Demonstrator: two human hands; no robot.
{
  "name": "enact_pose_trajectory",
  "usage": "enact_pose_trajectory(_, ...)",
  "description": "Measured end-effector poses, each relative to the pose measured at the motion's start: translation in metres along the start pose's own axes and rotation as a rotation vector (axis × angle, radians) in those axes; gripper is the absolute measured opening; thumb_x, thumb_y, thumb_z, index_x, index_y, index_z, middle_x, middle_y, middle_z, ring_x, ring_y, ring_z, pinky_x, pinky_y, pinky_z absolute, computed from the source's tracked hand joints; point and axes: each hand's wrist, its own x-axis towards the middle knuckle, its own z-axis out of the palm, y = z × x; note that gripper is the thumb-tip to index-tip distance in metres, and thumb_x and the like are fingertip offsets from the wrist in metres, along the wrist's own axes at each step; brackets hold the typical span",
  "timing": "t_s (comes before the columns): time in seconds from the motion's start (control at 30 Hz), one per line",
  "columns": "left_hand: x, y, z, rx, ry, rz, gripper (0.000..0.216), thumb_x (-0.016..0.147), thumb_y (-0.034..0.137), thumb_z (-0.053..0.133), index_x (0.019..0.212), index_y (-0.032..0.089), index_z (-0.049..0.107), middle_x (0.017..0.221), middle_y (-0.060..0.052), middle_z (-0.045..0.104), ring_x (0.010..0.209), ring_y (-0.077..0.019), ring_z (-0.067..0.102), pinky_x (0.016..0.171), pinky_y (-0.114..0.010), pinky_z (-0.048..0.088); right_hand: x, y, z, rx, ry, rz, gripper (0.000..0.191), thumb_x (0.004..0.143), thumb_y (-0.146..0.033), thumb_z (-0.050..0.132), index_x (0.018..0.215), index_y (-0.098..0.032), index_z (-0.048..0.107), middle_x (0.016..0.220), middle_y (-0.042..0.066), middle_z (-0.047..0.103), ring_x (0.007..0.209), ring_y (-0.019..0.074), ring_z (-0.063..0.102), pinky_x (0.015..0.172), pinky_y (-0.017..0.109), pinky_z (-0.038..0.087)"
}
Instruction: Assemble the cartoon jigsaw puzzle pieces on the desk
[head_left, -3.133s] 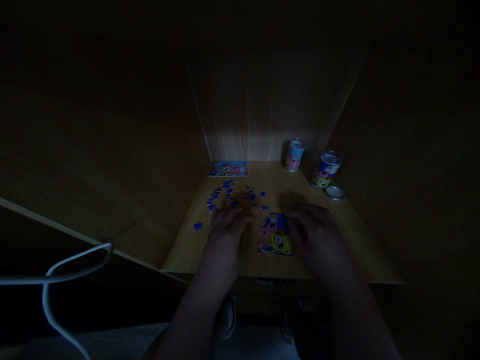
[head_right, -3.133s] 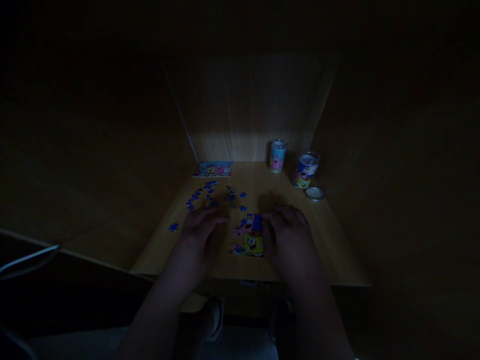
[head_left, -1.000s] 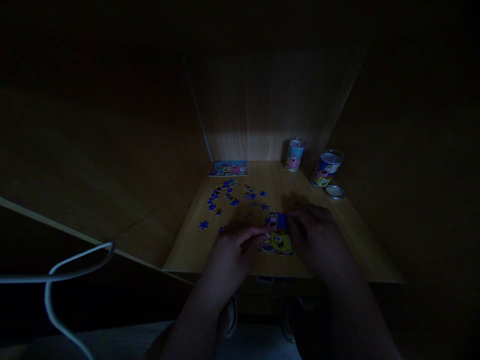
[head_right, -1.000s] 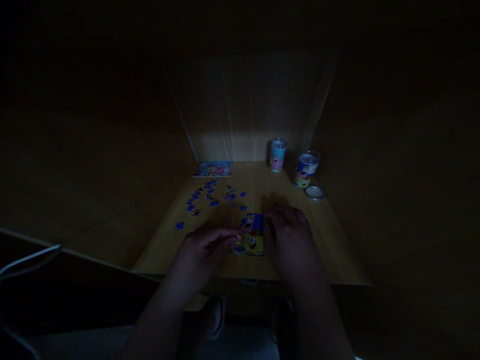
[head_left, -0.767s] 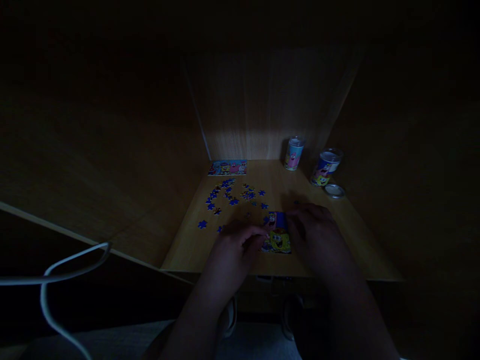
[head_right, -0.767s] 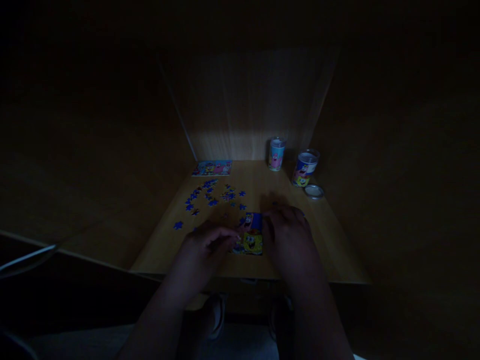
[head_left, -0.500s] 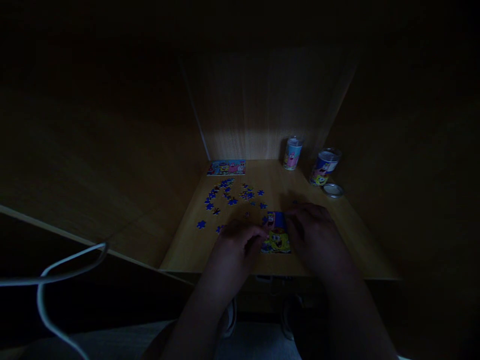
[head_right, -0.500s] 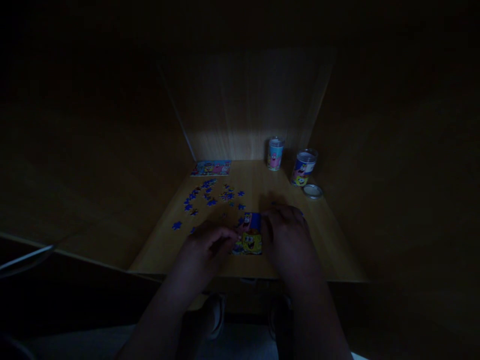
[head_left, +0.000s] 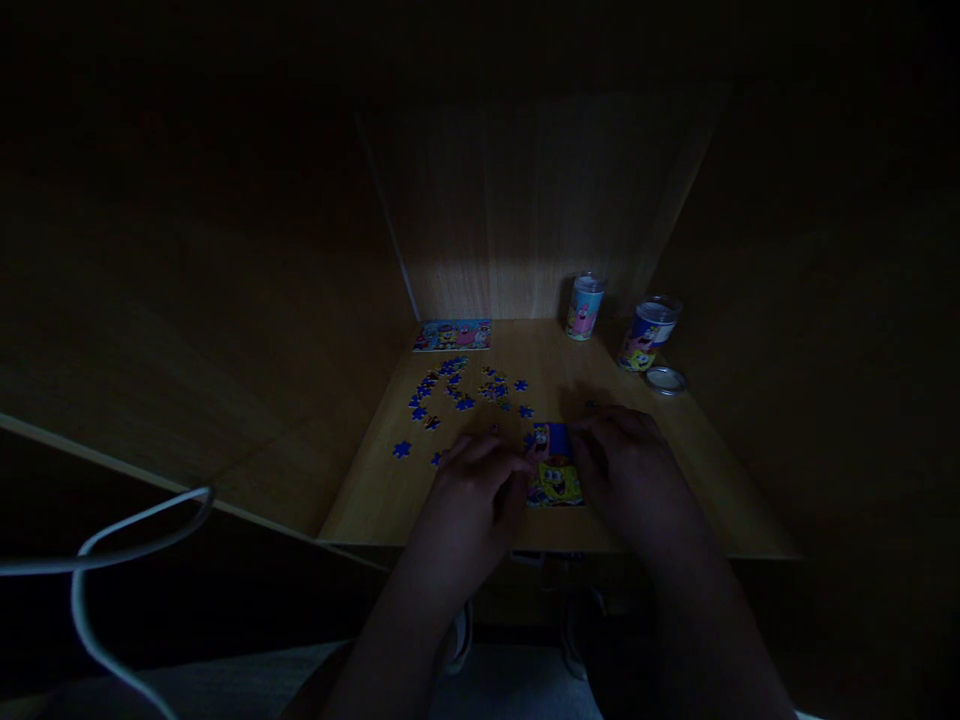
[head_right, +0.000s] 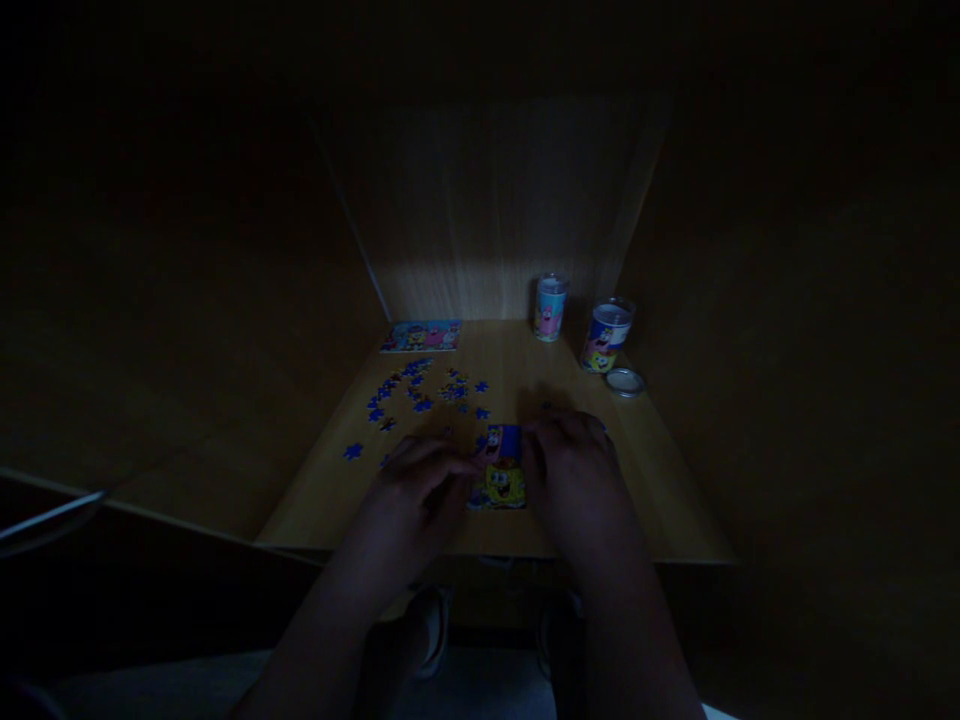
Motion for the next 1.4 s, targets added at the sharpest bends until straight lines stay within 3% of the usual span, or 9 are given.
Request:
enact_pose_trajectory(0.23,0.001,0.001,-0.003,0.008,-0.047,0.052,0.031,0.097,-0.002,0.066,0.101,0.025,0.081,0.110,-0.002,0.085,0.104,-0.0265,0.074,0.097,-0.048,0.057,0.000,0.001,0.001,0.004,-0.005,-0.002,0.019,0.110,-0.026,0.060,0.116,-0.022,0.078,0.122,0.014,0.080,0.119,0.0348,0.070,0.110,0.056,0.056)
enact_pose_trajectory(0.9,-0.004,0.004,-0.002,0.172,-0.183,0.110,0.035,0.100,0.000,0.069,0.118,0.027,0.082,0.120,-0.003,0.087,0.121,-0.0324,0.071,0.108,-0.056,0.053,-0.001,-0.002,0.000,-0.009,-0.015,0.000,0.019,0.111,-0.030,0.060,0.115,-0.022,0.077,0.124,0.015,0.079,0.120,0.0367,0.069,0.109,0.059,0.057)
enact_pose_trajectory(1.0,-0.004,0.005,-0.002,0.155,-0.123,0.113,0.043,0.099,-0.003,0.063,0.124,0.027,0.080,0.123,-0.004,0.086,0.123,-0.0321,0.071,0.109,-0.054,0.055,-0.001,-0.002,0.000,-0.004,-0.016,0.005,0.019,0.111,-0.030,0.060,0.117,-0.022,0.077,0.126,0.015,0.078,0.121,0.0367,0.068,0.110,0.058,0.057)
enact_pose_trajectory(1.17,-0.003,-0.002,-0.017,0.162,0.138,0.031,0.048,0.091,-0.007,0.052,0.116,0.025,0.078,0.116,-0.007,0.083,0.115,-0.0295,0.073,0.100,-0.048,0.060,-0.001,-0.001,0.000,0.001,-0.009,0.010,0.020,0.112,-0.031,0.059,0.116,-0.023,0.078,0.128,0.015,0.078,0.124,0.0366,0.068,0.111,0.059,0.056)
enact_pose_trajectory(1.4,-0.011,-0.022,-0.056,0.421,0.126,-0.060,0.049,0.087,-0.004,0.055,0.119,0.023,0.081,0.117,-0.009,0.084,0.115,-0.0334,0.075,0.102,-0.050,0.064,-0.001,-0.002,0.000,0.005,0.000,0.024,0.023,0.111,-0.029,0.057,0.117,-0.022,0.079,0.126,0.015,0.078,0.122,0.0364,0.068,0.110,0.059,0.056)
